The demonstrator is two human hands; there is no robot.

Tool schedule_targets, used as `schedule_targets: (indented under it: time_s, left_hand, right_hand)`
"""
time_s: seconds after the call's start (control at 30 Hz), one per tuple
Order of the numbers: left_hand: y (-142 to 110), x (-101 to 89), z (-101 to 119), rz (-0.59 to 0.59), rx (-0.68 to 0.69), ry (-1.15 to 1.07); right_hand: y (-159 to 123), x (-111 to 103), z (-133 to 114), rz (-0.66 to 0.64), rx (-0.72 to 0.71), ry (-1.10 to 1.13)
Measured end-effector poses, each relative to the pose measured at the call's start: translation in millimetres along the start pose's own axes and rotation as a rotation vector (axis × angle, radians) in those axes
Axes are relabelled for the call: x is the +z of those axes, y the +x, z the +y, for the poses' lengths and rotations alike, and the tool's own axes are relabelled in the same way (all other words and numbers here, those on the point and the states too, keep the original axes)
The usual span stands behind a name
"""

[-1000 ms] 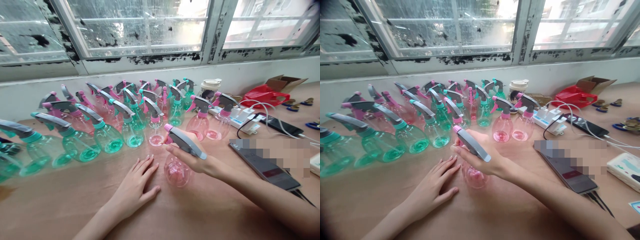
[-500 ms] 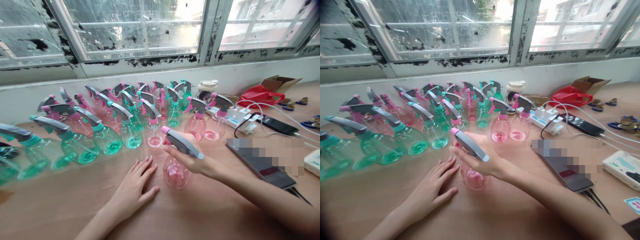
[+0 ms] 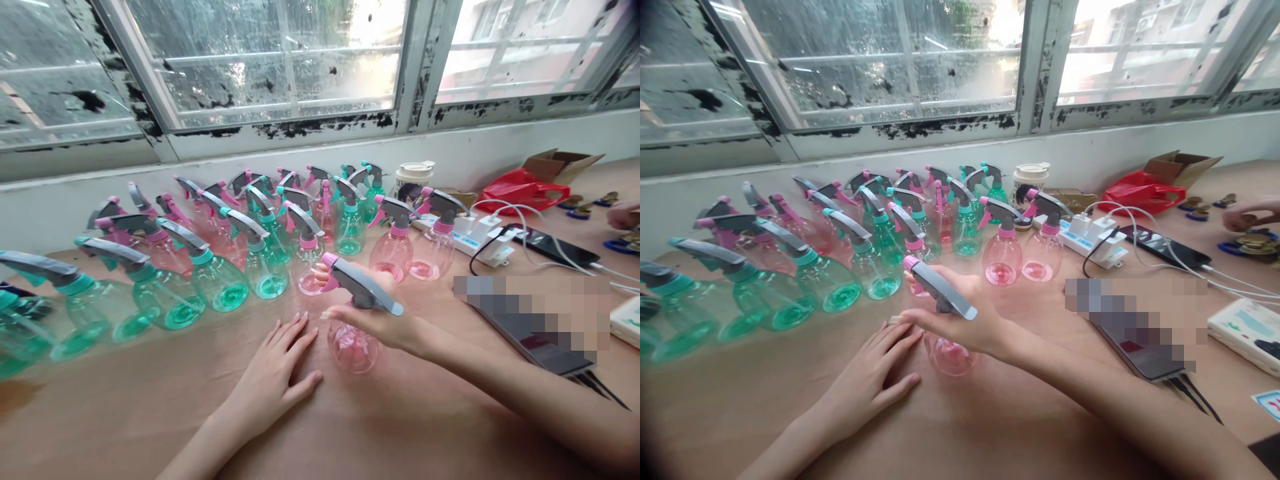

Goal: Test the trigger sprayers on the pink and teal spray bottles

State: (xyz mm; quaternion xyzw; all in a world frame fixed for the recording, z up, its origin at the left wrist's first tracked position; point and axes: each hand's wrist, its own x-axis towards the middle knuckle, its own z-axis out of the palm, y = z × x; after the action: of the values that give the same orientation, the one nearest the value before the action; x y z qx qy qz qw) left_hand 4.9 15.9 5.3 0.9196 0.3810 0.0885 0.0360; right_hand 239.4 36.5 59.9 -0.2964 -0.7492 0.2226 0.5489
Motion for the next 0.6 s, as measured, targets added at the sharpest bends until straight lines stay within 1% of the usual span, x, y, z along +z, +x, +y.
schedule_targets:
  time_s: [0.17, 0.3, 0.37, 0.43, 0.5, 0.6]
  left_hand:
    - [1, 0.5, 0, 0.007, -0.003, -0.016]
    - [1, -0.2, 2, -0.007, -0.021, -0.021]
    - [1, -1.0, 4, -0.018, -0.03, -0.022]
    - [1, -1.7, 5, -0.025, -0.034, -0.023]
    - [1, -2.1, 6, -0.024, -0.035, -0.023]
    - [1, -2.1, 7, -0.01, -0.033, -0.027]
  right_hand:
    - [-2, 1, -3, 0.054, 0.055, -0.007]
    - [-5, 2, -6, 0.086, 0.087, -0.085]
    - [-7, 0, -9, 0.061, 0.089, -0.153]
    - [-7, -6, -15, 0.009, 0.087, -0.223]
    - [-7, -15, -25, -0.04, 0.113, -0.269]
    - [-8, -26, -44, -0.07, 0.179, -0.335]
